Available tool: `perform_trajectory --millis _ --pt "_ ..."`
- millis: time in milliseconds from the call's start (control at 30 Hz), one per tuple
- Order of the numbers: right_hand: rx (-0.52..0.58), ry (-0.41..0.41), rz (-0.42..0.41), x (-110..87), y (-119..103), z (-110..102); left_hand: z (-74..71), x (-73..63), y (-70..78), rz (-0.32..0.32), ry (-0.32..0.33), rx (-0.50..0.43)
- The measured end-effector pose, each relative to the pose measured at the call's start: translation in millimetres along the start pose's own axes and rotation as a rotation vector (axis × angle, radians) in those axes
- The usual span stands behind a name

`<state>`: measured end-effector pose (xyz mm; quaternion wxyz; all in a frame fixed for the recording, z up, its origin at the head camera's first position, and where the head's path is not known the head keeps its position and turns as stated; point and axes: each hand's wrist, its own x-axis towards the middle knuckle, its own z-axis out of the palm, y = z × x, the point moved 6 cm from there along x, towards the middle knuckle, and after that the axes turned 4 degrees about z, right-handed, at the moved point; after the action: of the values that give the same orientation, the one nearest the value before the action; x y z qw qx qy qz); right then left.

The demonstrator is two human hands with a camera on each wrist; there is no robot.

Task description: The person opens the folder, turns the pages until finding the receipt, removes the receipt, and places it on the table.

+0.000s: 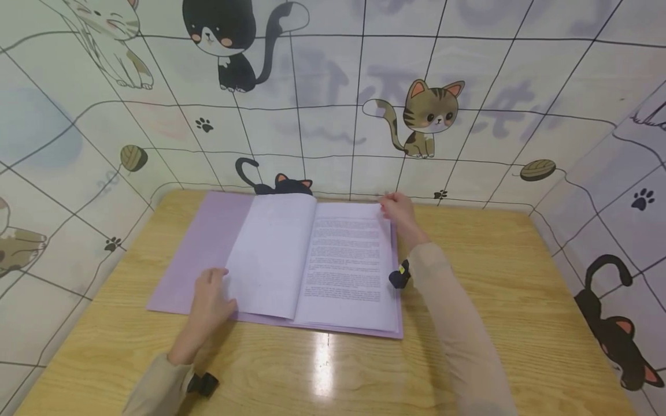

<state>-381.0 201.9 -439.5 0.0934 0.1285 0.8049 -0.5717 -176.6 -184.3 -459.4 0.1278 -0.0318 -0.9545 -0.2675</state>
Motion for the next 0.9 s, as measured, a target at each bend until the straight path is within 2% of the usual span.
perform_trajectory --millis 200,300,533,767,900 --pt "-0.103 0.039 -0.026 2.9 -4 -7 4.9 -0.1 -0.8 0.044 -0.062 -0.052" --pt "-0.138 0.054 -0.034 4.7 -5 -9 7.7 0.1 -3.7 0.067 -0.068 -0.1" --pt "-0.161 0.022 -0.043 8.0 -4 -9 13.1 1.8 -16.5 0.034 -0.089 -0.215" --pt "-0.227 0.002 -0.052 8.7 -5 -9 12.6 4.2 -17.2 0.042 -0.099 -0.217" --pt "-0.22 0.004 -0.053 9.6 -5 -9 12.6 4.6 -17.1 0.034 -0.106 -0.22"
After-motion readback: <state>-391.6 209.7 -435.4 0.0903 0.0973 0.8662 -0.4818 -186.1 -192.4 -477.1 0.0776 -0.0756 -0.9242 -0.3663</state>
